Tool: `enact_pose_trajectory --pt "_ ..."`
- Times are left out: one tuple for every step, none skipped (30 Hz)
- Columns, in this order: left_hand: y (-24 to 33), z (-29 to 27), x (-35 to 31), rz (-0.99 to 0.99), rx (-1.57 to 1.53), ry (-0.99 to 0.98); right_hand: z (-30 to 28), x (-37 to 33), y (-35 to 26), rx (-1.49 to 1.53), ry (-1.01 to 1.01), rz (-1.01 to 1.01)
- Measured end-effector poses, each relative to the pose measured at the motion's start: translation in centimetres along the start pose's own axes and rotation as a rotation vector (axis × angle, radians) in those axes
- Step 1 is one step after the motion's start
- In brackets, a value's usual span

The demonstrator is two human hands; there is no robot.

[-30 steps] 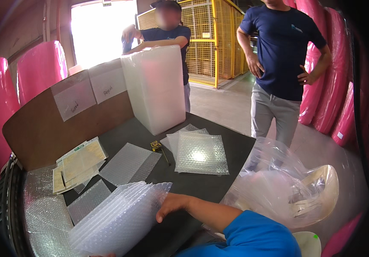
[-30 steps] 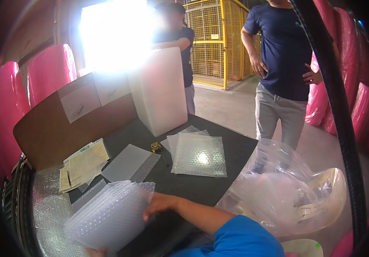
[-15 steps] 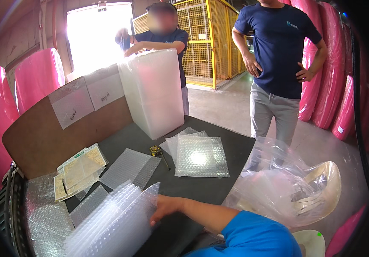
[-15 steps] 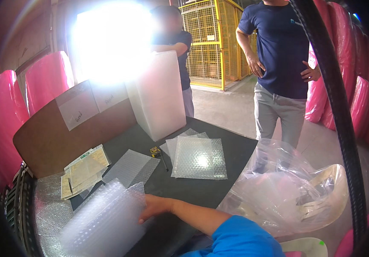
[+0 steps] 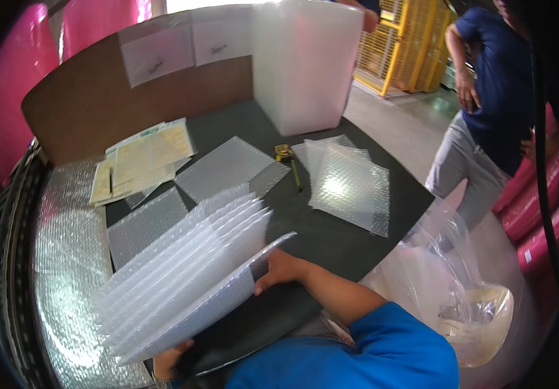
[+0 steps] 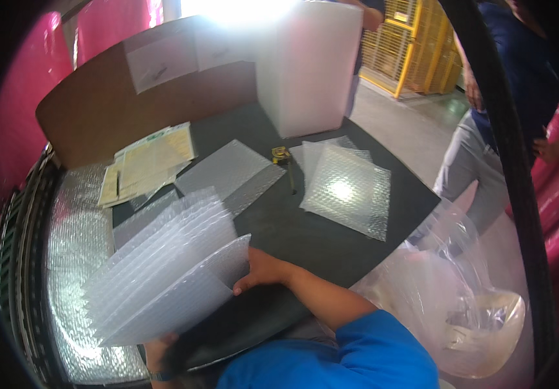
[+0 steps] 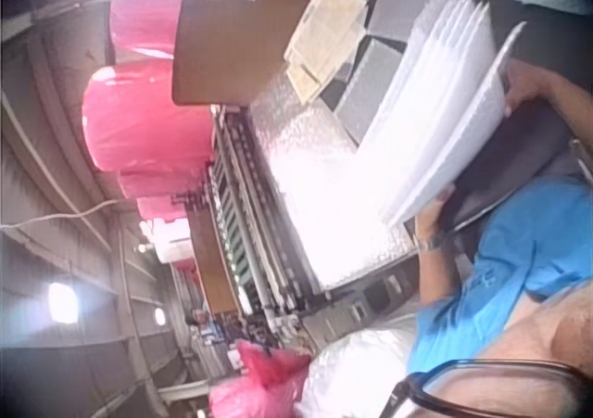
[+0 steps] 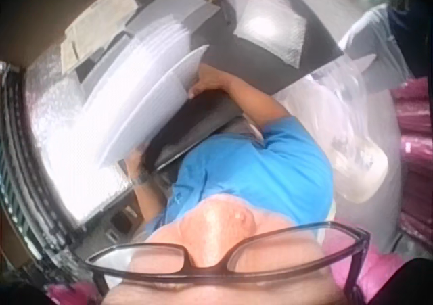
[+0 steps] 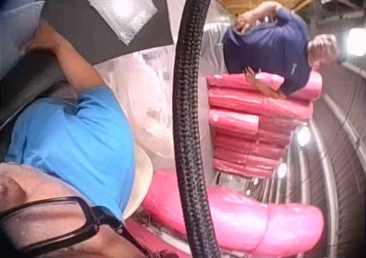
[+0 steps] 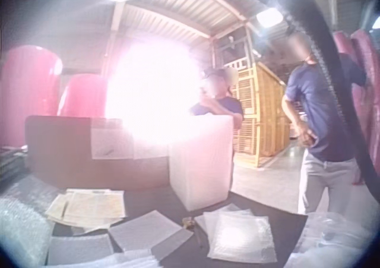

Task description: The person stands at a workstation and repeatedly picks up stacks of bubble wrap sheets. They separate the sheets and place them into a large clear plastic bag positioned to their left. The person continues this process, handling the bubble wrap and organizing it into the bag.

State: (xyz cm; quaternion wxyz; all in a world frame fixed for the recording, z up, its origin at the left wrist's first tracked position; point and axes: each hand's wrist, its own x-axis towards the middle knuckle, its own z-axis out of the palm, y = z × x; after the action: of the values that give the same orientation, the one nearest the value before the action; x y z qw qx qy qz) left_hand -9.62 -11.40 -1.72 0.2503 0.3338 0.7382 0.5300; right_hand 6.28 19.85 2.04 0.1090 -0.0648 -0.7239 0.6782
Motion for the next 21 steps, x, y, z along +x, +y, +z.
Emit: enact_pose_trajectory --pt "-0.1 1.3 0.1 0.092 -0.299 0.073 0.6 -0.2 0.7 -0.067 0.028 0.05" --pt "-1.1 1.6 -0.1 0.112 -0.389 0.142 1.1 0.2 -0.4 0.017 0.049 -0.031" --pt "-1.9 1.8 0.1 0.146 -0.473 0.199 1.0 0.5 -0.5 0.025 0.066 -0.061" --pt "-3.5 1.1 0.5 0.116 -0.361 0.213 0.9 0.5 -0.4 0.034 0.085 -0.09" --pt "-2.9 0.6 0.3 0.109 -0.221 0.273 1.2 1.1 -0.9 0.09 0.096 -0.071" --pt "-1.5 0.5 1.1 0.106 -0.084 0.307 1.1 1.5 -1.2 0.135 0.141 -0.057" --pt "0.2 1.5 1.9 0.12 0.08 0.363 0.9 2.0 -1.4 0.255 0.052 0.033" --pt "5.6 2.0 2.7 0.259 0.041 0.392 1.2 2.5 -1.4 0.255 0.033 0.026" --pt "6.7 2.5 3.4 0.285 -0.098 0.458 1.0 3.3 -0.7 0.199 0.023 -0.024" --pt "7.3 2.5 3.5 0.315 -0.24 0.519 0.7 4.0 -0.3 0.143 0.016 -0.074" --pt "7.1 2.2 3.4 0.322 -0.147 0.54 0.2 4.4 -0.2 0.188 0.008 -0.065" --pt "6.6 1.7 3.2 0.328 -0.049 0.561 -0.3 5.0 -0.5 0.237 -0.003 -0.058" --pt "5.7 1.4 3.0 0.332 0.046 0.578 -0.6 5.5 -0.7 0.284 -0.009 -0.048" --pt "3.6 0.9 2.9 0.363 0.133 0.6 -0.5 5.9 -0.8 0.238 0.004 -0.072" --pt "0.5 0.3 2.9 0.393 0.218 0.621 -0.3 6.1 -0.9 0.189 0.019 -0.096" --pt "-1.5 -0.2 3.0 0.418 0.306 0.645 0.0 6.3 -0.8 0.142 0.029 -0.118" --pt "-2.4 -0.2 3.3 0.45 0.371 0.68 0.3 6.4 0.0 0.1 0.034 -0.102" --pt "-3.2 -0.3 3.6 0.479 0.439 0.721 0.7 6.5 1.4 0.06 0.037 -0.087" --pt "-3.5 -0.1 3.7 0.469 0.453 0.756 1.0 6.5 2.0 0.023 0.044 -0.071" --pt "-3.6 -0.1 3.6 0.482 0.518 0.778 1.0 6.4 2.2 -0.059 0.021 -0.09" --pt "-2.3 -0.1 3.3 0.488 0.588 0.809 1.3 6.3 2.1 -0.138 -0.007 -0.108"
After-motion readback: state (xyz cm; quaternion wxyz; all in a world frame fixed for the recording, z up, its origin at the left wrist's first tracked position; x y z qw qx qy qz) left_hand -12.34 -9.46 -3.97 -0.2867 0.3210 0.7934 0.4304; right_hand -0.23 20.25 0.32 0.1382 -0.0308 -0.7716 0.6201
